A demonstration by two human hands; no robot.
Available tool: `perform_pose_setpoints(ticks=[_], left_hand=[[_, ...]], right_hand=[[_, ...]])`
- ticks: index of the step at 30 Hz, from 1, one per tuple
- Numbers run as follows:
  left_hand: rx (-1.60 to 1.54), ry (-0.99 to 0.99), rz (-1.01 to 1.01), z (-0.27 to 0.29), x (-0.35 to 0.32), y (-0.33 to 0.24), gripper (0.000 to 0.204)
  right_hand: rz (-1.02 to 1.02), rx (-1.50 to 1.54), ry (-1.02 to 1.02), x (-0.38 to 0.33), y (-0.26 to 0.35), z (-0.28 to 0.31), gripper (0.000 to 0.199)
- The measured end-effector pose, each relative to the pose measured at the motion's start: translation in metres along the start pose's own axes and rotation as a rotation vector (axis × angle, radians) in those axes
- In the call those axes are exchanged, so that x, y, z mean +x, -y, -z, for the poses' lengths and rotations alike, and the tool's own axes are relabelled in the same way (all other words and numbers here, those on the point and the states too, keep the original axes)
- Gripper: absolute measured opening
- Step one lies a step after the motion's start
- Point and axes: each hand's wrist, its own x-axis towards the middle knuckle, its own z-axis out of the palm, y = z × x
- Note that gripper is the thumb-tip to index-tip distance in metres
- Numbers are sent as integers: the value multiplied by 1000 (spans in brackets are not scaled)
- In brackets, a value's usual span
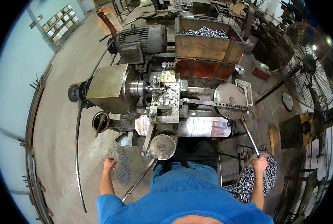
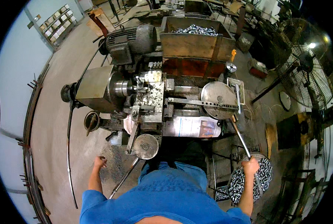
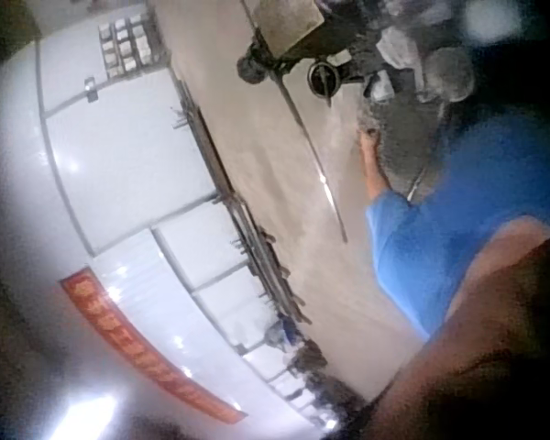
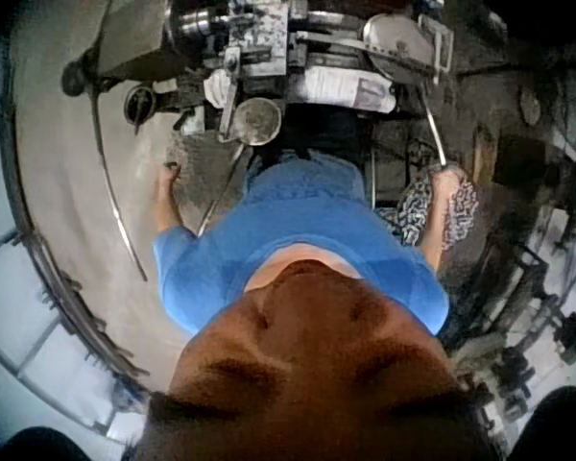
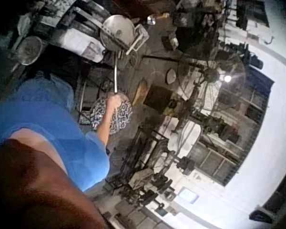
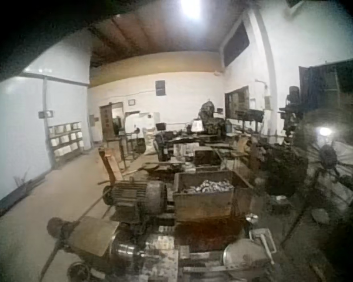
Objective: The person operates a lathe machine by pulling a lever to initiate metal turning, then picks up small metal parts and places them into a large metal container.
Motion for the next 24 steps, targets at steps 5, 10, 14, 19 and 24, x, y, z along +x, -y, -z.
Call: perform_pose_setpoints(ticks=[5, 10, 14, 19, 24], left_hand=[[-40, 53, -57, -10, -9, -23, 39], [-93, -7, -146, -8, -12, -74, 39], [-145, 11, -219, -10, -9, -75, 38], [-142, 48, -157, 0, -12, -69, 39], [139, -135, -261, 21, 22, -89, 46]], right_hand=[[-59, 178, 57, -52, 38, 14, 28], [-134, 212, 182, -63, 53, 34, 37], [-105, 252, 172, -63, 57, 41, 38], [-69, 52, 126, -16, 16, 5, 37], [-13, -88, 0, 102, -43, -29, 38]])
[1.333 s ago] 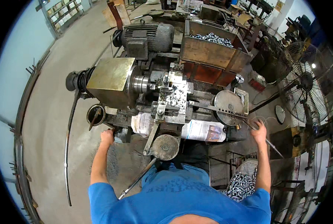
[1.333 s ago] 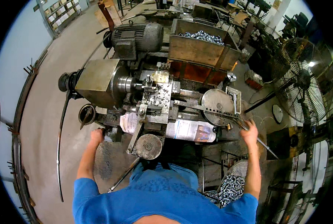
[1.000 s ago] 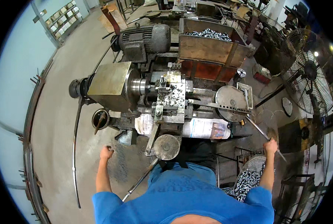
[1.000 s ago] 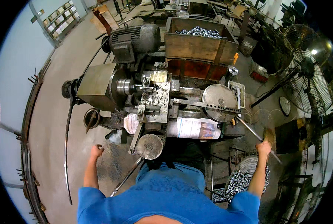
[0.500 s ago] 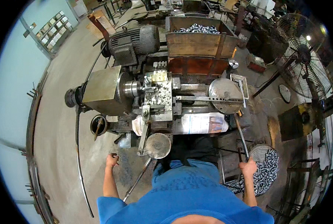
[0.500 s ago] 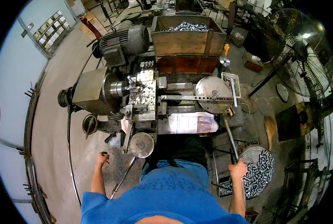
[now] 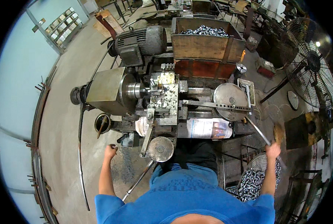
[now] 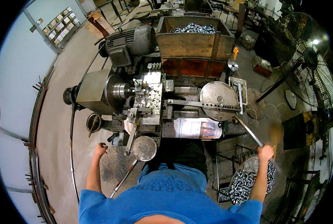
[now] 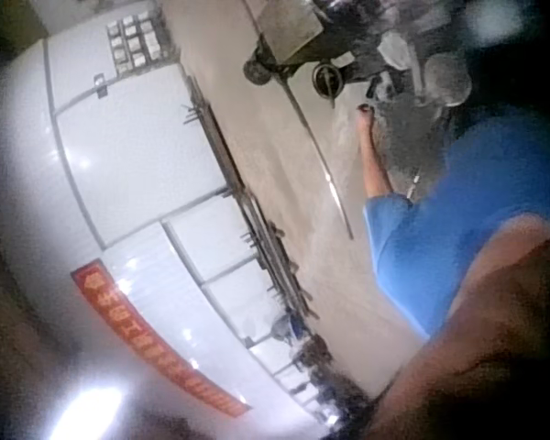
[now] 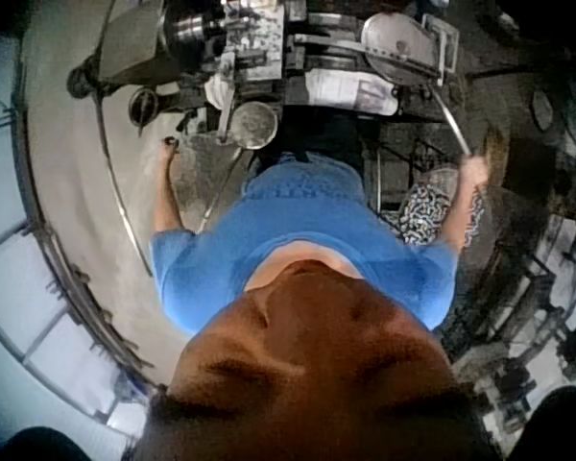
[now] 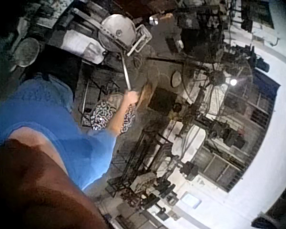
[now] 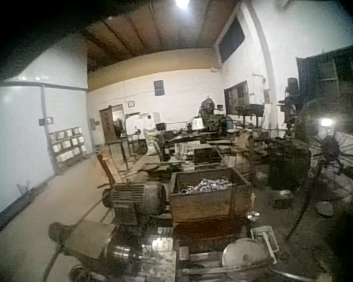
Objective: The person operates a lathe machine by pulling a lever to initiate metal turning, then picks up small metal parts and places them into a large metal container.
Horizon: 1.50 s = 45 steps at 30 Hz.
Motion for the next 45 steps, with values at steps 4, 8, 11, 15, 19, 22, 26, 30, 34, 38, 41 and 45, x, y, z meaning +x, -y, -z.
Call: perform_pose_setpoints(ticks=[4, 8, 11, 15, 19, 22, 26, 30, 34, 38, 41, 45], left_hand=[[263, -220, -180, -10, 27, -36, 45], [535, -93, -258, -24, 21, -100, 44], [337, -304, 49, -79, 30, -74, 44], [400, -282, 40, -99, 29, -47, 41], [542, -129, -183, -62, 37, -68, 36], [473, -155, -91, -67, 22, -56, 37], [344, 15, -117, -47, 25, -15, 44], [-16, 43, -173, 44, 3, -52, 39], [-212, -523, -356, 164, -50, -59, 25], [150, -724, 32, 210, -92, 8, 34], [274, -854, 78, 134, -119, 16, 46], [209, -728, 17, 104, -156, -67, 36]], right_hand=[[-183, -8, -6, 107, 10, -21, 57], [-169, -116, -178, 116, 17, -68, 61], [-106, 22, -214, 92, 52, -32, 57], [-88, 90, -30, 83, 76, 12, 50], [17, 94, -27, 82, 46, -9, 49], [170, 323, -52, 66, 100, 55, 54], [518, 721, -208, 36, 217, 157, 46], [1096, 963, -187, -19, 347, 254, 48], [1523, 840, -318, -61, 478, 292, 39], [1455, 187, -161, -83, 554, 298, 25], [1489, 182, -119, -82, 568, 293, 21], [1465, 199, -115, -77, 569, 277, 17]])
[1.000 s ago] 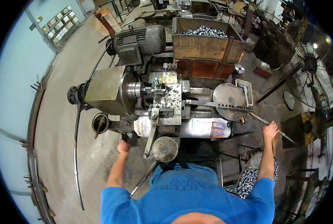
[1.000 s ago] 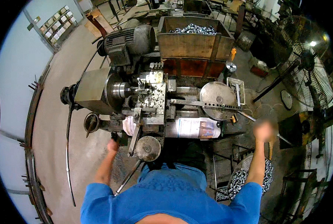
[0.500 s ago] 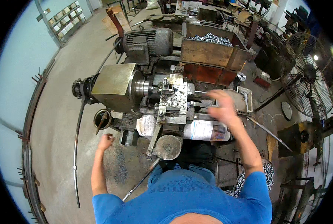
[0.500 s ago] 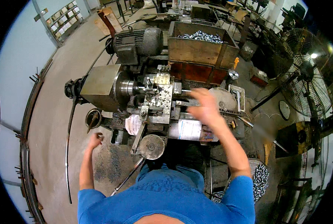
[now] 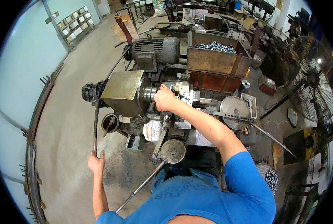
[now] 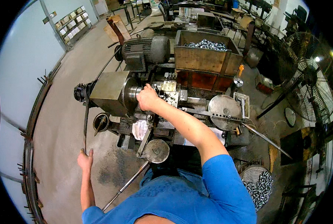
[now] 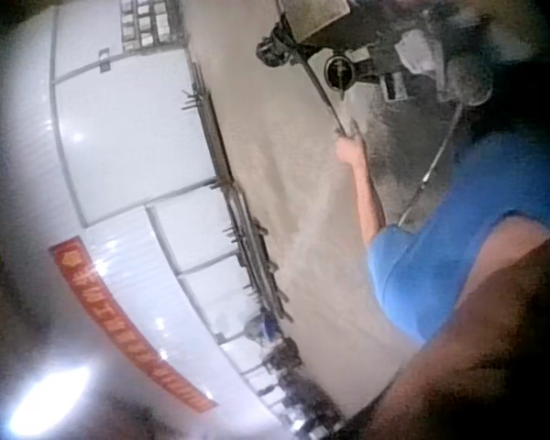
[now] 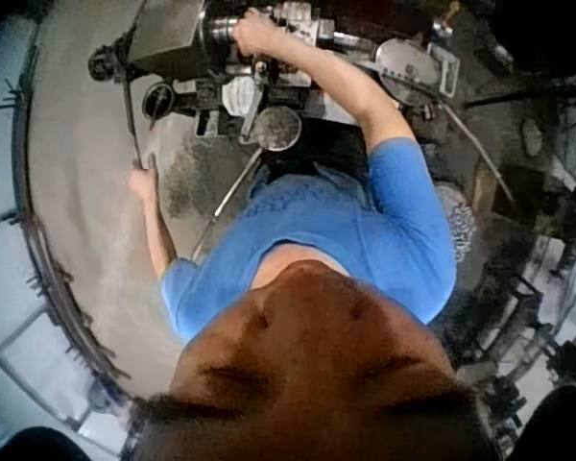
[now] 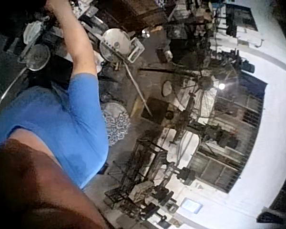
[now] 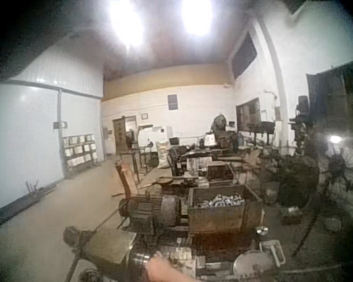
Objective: The person operates a lathe machine by pulling a lever to initiate metal turning, then picks up small metal parts and places them into a large metal container.
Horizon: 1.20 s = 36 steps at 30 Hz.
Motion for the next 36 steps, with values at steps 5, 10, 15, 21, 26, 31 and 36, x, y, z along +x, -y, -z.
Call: perform_pose_setpoints(ticks=[5, 10, 15, 21, 26, 31, 36], left_hand=[[-273, 377, 47, 18, 29, 22, 25], [-718, 479, 122, -7, 56, 23, 23], [-724, 477, -16, -41, 79, 37, 21], [-871, 490, 266, -29, 61, 38, 36], [-984, 647, 257, -63, 95, 79, 33], [-940, 579, 372, -81, 96, 75, 33], [-927, 544, 397, -78, 102, 70, 33]], right_hand=[[-16, -119, -115, -33, -11, 37, 24], [-272, 138, -129, -75, -90, 107, 23], [-479, -115, -535, -110, -135, 116, 51], [-417, 377, -587, -248, -117, 40, 46], [-1358, 448, -339, -493, -143, -42, 41], [-1909, 124, 125, -665, -86, -127, 37], [-2051, 534, 329, -699, -56, -197, 53]])
